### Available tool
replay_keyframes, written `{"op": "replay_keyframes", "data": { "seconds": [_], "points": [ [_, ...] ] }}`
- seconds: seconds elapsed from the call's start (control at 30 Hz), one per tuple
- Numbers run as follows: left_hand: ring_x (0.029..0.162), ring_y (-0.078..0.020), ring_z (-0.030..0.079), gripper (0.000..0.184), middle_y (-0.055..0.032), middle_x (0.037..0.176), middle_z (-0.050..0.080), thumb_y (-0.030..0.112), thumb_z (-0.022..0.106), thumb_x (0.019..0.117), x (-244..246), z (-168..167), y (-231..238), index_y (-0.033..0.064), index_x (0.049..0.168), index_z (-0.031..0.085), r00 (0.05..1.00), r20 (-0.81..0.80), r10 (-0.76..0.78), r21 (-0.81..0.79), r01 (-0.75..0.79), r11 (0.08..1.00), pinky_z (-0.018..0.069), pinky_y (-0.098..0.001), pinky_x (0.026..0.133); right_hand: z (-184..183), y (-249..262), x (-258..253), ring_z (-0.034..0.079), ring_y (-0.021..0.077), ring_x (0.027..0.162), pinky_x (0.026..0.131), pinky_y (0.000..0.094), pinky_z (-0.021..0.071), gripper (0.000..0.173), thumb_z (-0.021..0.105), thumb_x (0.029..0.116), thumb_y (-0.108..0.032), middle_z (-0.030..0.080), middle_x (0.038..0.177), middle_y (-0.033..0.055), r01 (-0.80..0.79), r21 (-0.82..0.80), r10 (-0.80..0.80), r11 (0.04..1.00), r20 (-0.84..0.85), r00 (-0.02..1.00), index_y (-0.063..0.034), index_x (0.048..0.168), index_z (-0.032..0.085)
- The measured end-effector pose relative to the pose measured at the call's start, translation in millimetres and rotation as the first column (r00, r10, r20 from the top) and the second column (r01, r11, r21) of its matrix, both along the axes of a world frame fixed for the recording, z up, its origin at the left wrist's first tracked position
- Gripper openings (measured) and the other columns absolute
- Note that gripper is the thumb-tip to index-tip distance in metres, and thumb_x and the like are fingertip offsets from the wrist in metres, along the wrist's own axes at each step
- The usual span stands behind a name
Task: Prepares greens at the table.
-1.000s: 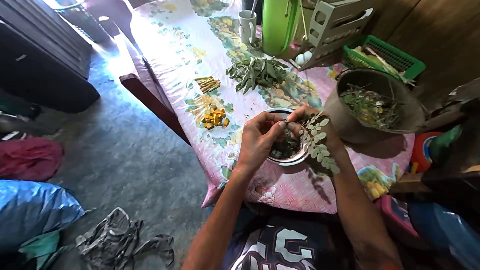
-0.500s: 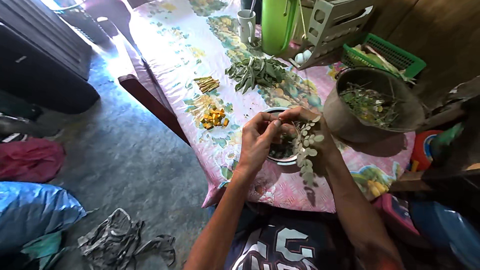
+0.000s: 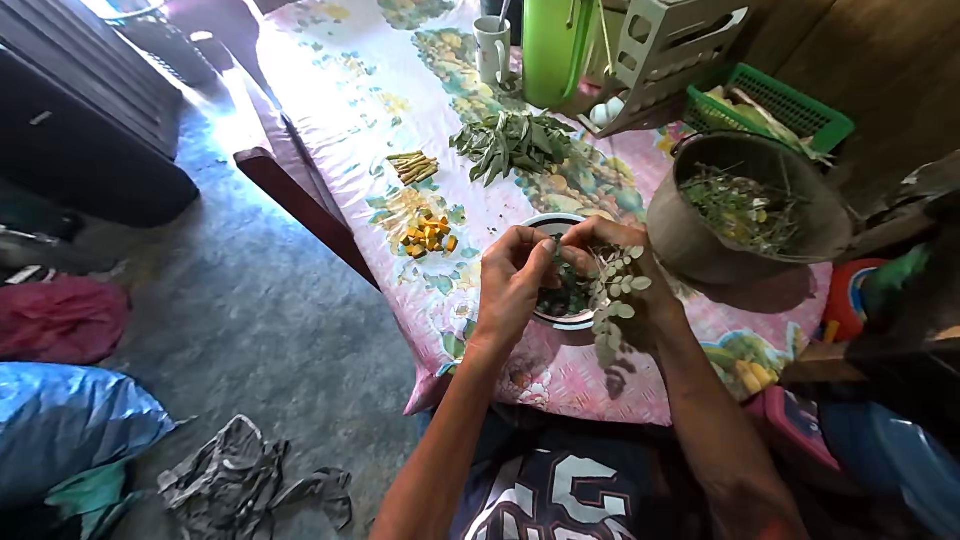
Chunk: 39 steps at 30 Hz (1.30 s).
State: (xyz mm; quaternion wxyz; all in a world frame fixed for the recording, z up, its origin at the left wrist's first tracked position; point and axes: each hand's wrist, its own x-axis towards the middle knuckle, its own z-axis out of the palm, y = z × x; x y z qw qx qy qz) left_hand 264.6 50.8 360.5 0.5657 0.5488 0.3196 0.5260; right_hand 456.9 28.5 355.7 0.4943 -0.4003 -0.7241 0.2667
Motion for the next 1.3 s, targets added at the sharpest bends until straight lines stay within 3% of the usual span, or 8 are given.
{"op": "replay_keyframes", "data": {
  "seconds": [0.2, 0.47, 0.7, 0.83, 0.93, 1.07, 1.2, 1.3],
  "points": [
    [0.064, -0.0148, 0.065, 0.009, -0.0075, 0.086, 0.064, 0.013, 0.056, 0.1042, 3.2, -0.3, -1.5, 0.006, 0.104, 0.062, 1.0, -0.013, -0.018, -0.004, 0.018, 1.0, 0.0606, -0.0308, 0.059, 0.5, -10.6, -0.3, 0.052, 0.0006, 0.062, 0.055, 0.0121, 0.0449, 0.008, 0.067, 0.0933, -0.007, 0.058, 0.078, 0.0006, 0.086, -0.058, -0.087, 0.995, -0.023, 0.996, -0.0033, 0.1, 0.063],
    [0.064, -0.0163, 0.065, 0.009, -0.009, 0.087, 0.064, 0.013, 0.057, 0.1038, 3.1, 0.3, -1.6, 0.0054, 0.104, 0.062, 1.0, -0.017, -0.002, -0.001, 0.002, 1.0, 0.0608, -0.0314, 0.058, -4.4, 13.3, -2.8, 0.06, 0.0071, 0.067, 0.058, 0.021, 0.0526, 0.01, 0.065, 0.0977, -0.011, 0.063, 0.083, 0.0026, -0.01, 0.062, 0.011, 0.998, -0.004, 1.0, -0.0038, 0.103, 0.066],
    [0.069, -0.0165, 0.066, 0.009, -0.0093, 0.088, 0.065, 0.013, 0.058, 0.1043, 15.0, -1.3, -1.9, 0.0039, 0.106, 0.062, 0.998, 0.015, -0.055, 0.064, 0.054, 0.997, 0.0608, -0.0316, 0.063, 16.9, -10.5, 4.1, 0.053, 0.0031, 0.058, 0.049, 0.0153, 0.0436, 0.004, 0.063, 0.0956, -0.01, 0.057, 0.074, 0.0003, 0.067, 0.023, -0.069, 0.997, 0.125, 0.99, -0.0066, 0.097, 0.062],
    [0.073, -0.0162, 0.069, 0.009, -0.0081, 0.092, 0.069, 0.01, 0.059, 0.1029, 9.3, -4.8, 5.3, 0.0038, 0.107, 0.064, 0.97, -0.24, 0.036, 0.231, 0.021, 0.973, 0.0623, -0.0327, 0.067, 63.8, -15.3, 42.3, 0.054, 0.0012, 0.064, 0.057, 0.0172, 0.048, 0.021, 0.056, 0.1036, -0.022, 0.059, 0.082, 0.0008, 0.237, 0.093, -0.25, 0.967, 0.185, 0.95, -0.0014, 0.106, 0.061],
    [0.09, -0.0154, 0.071, 0.022, -0.0081, 0.115, 0.069, 0.011, 0.066, 0.0979, 4.5, -8.7, 9.7, 0.0077, 0.12, 0.068, 0.852, -0.495, 0.169, 0.351, 0.019, 0.936, 0.0624, -0.0365, 0.079, 105.6, -19.1, 96.0, 0.057, 0.0044, 0.074, 0.068, 0.0249, 0.0512, 0.027, 0.059, 0.0994, -0.023, 0.063, 0.092, 0.0046, 0.539, 0.041, -0.514, 0.841, 0.372, 0.773, 0.0003, 0.114, 0.063],
    [0.099, -0.0163, 0.07, 0.027, -0.0078, 0.121, 0.067, 0.018, 0.063, 0.0995, 11.1, -5.4, 4.2, 0.0107, 0.125, 0.069, 0.825, -0.521, 0.217, 0.384, 0.0, 0.923, 0.061, -0.0373, 0.083, 135.6, -9.1, 142.9, 0.065, 0.0453, 0.093, 0.08, 0.0703, 0.0484, 0.032, 0.076, 0.0934, -0.02, 0.066, 0.101, 0.0282, 0.774, -0.23, -0.418, 0.59, 0.733, 0.536, 0.002, 0.114, 0.066],
    [0.096, -0.0117, 0.069, 0.023, -0.0029, 0.112, 0.069, 0.017, 0.063, 0.0983, 12.3, 9.3, -12.2, 0.0092, 0.118, 0.07, 0.901, -0.412, 0.133, 0.417, 0.057, 0.907, 0.0617, -0.033, 0.082, 145.2, -3.5, 127.7, 0.066, 0.0236, 0.064, 0.061, 0.0449, 0.0582, 0.02, 0.07, 0.0939, -0.01, 0.069, 0.082, 0.0128, 0.549, -0.341, -0.248, 0.763, 0.629, 0.736, -0.0026, 0.111, 0.066],
    [0.089, -0.0125, 0.069, 0.013, -0.003, 0.099, 0.069, 0.014, 0.061, 0.0977, -2.4, 41.4, -45.2, 0.0054, 0.104, 0.069, 0.981, -0.192, 0.028, 0.624, 0.1, 0.775, 0.0628, -0.0327, 0.077, 141.4, 4.8, 112.3, 0.066, 0.0178, 0.057, 0.054, 0.035, 0.0594, 0.013, 0.066, 0.0964, -0.01, 0.071, 0.083, 0.0096, 0.352, -0.336, -0.161, 0.874, 0.483, 0.861, -0.0014, 0.107, 0.064]
  ]
}}
